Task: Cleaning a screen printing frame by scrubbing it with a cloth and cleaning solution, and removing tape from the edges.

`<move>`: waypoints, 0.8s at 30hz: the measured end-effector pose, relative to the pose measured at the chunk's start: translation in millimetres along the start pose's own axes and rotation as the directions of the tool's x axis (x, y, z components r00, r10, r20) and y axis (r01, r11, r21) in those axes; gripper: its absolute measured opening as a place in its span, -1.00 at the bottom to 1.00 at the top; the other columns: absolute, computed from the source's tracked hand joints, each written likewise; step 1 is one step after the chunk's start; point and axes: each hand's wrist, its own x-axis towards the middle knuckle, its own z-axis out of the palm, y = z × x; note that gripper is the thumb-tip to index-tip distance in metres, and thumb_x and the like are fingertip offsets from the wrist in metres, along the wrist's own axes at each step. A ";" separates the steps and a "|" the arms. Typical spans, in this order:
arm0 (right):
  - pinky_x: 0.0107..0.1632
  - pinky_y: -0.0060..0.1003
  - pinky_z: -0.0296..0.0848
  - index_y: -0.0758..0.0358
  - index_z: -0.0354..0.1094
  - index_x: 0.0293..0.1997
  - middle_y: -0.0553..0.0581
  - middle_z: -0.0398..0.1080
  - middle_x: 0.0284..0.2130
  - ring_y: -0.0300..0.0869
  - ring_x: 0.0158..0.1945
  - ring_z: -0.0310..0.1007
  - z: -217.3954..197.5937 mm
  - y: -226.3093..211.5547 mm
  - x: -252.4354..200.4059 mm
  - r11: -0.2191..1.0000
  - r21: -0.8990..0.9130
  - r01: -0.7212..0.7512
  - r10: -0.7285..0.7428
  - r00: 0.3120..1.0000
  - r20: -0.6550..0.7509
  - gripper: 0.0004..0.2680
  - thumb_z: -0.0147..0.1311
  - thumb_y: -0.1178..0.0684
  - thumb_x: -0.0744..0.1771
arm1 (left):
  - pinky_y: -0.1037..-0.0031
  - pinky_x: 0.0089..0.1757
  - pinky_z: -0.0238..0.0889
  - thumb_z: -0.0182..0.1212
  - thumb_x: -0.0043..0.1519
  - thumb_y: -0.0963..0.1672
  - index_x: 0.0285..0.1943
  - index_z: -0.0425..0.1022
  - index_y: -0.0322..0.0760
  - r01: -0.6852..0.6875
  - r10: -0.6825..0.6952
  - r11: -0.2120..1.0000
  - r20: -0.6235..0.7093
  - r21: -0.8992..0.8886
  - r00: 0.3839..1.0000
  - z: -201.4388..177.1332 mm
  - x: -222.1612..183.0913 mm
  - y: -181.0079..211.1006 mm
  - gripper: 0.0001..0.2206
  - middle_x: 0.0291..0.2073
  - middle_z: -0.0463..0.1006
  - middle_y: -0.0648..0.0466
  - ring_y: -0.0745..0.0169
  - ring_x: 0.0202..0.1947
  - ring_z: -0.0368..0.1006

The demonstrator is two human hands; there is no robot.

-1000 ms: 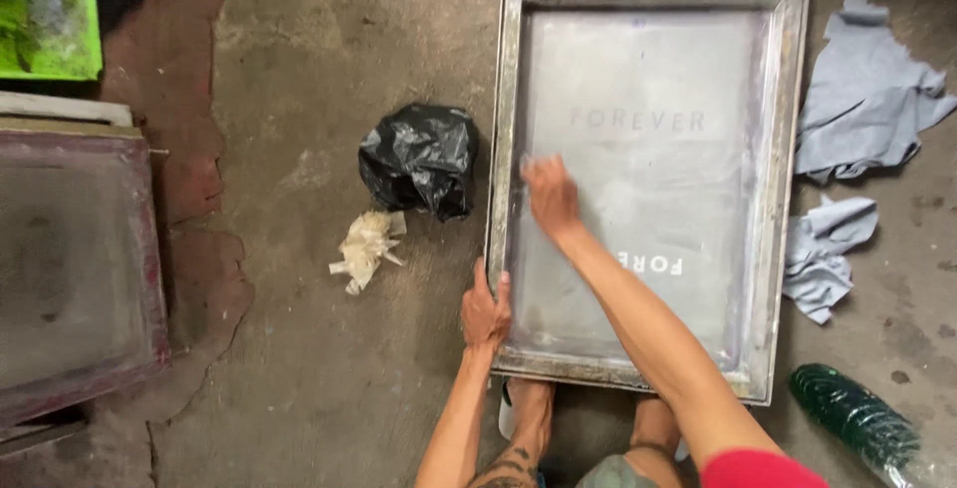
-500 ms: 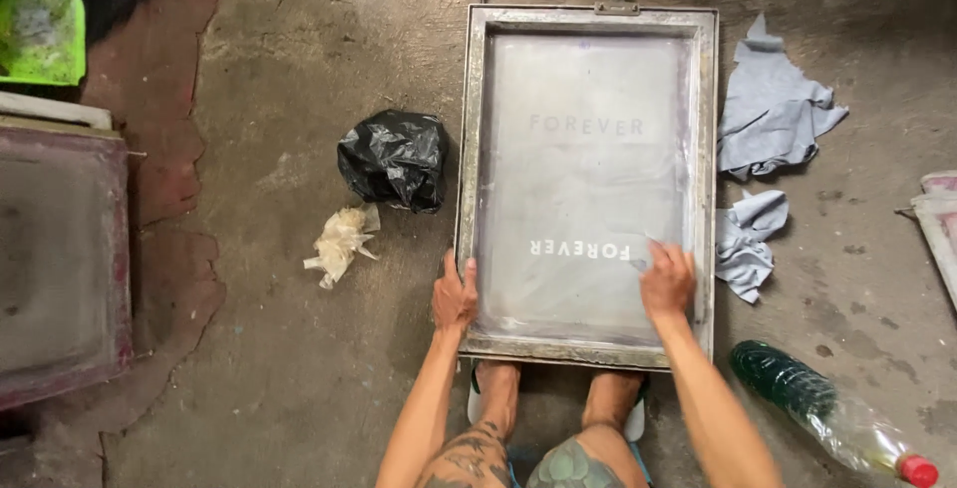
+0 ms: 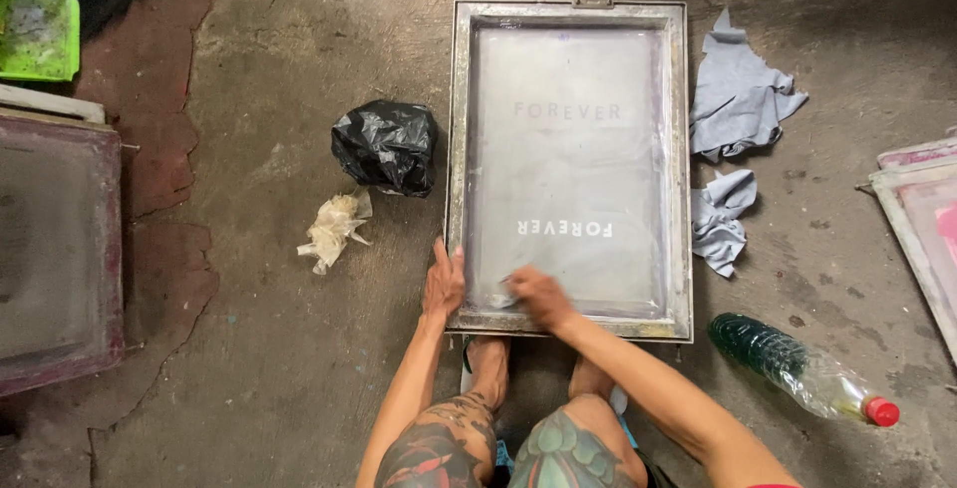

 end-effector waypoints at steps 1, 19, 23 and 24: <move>-0.08 -0.08 0.53 0.04 0.48 -0.23 0.07 0.41 -0.27 0.02 -0.08 0.49 -6.4 34.4 -14.6 0.995 -0.039 -0.096 0.096 0.995 -0.016 -0.84 -0.06 0.19 0.31 | -0.16 0.05 0.28 -0.37 0.41 0.11 0.54 -0.11 -0.30 -0.006 0.006 1.000 0.006 0.020 1.000 4.5 3.4 -15.2 -0.39 0.16 0.45 -0.50 -0.50 0.17 0.43; -0.20 -0.02 0.54 0.09 0.46 -0.52 0.19 0.51 -0.54 0.13 -0.31 0.60 -8.7 -38.1 145.0 1.000 0.025 -0.004 -0.005 0.940 0.342 -0.84 -0.03 0.05 0.28 | 0.14 -0.17 0.32 0.00 0.35 0.06 -0.11 0.42 -0.30 -0.101 0.069 0.993 -0.412 -0.057 0.909 -72.0 69.0 -22.4 -0.65 -0.35 0.43 -0.12 -0.06 -0.28 0.44; -0.04 -0.03 0.52 0.03 0.61 -0.22 0.10 0.61 -0.36 0.08 -0.20 0.62 -96.3 -106.8 273.2 0.933 0.360 -0.012 -0.042 0.989 0.141 -0.84 0.18 0.11 0.20 | 0.09 0.02 0.35 0.49 0.02 0.06 0.01 0.43 -0.26 -0.037 0.004 0.999 -0.738 -0.028 0.674 -146.9 137.9 -6.5 -0.49 -0.16 0.46 -0.10 -0.20 -0.05 0.49; -0.04 -0.03 0.52 0.03 0.61 -0.22 0.10 0.61 -0.36 0.08 -0.20 0.62 -64.9 -95.5 301.1 0.931 0.364 -0.014 -0.036 0.991 0.131 -0.84 0.18 0.11 0.20 | 0.09 0.02 0.35 0.49 0.02 0.06 0.01 0.43 -0.26 -0.042 0.015 0.999 -0.736 -0.018 0.677 -155.7 147.1 -16.4 -0.49 -0.16 0.46 -0.10 -0.20 -0.05 0.49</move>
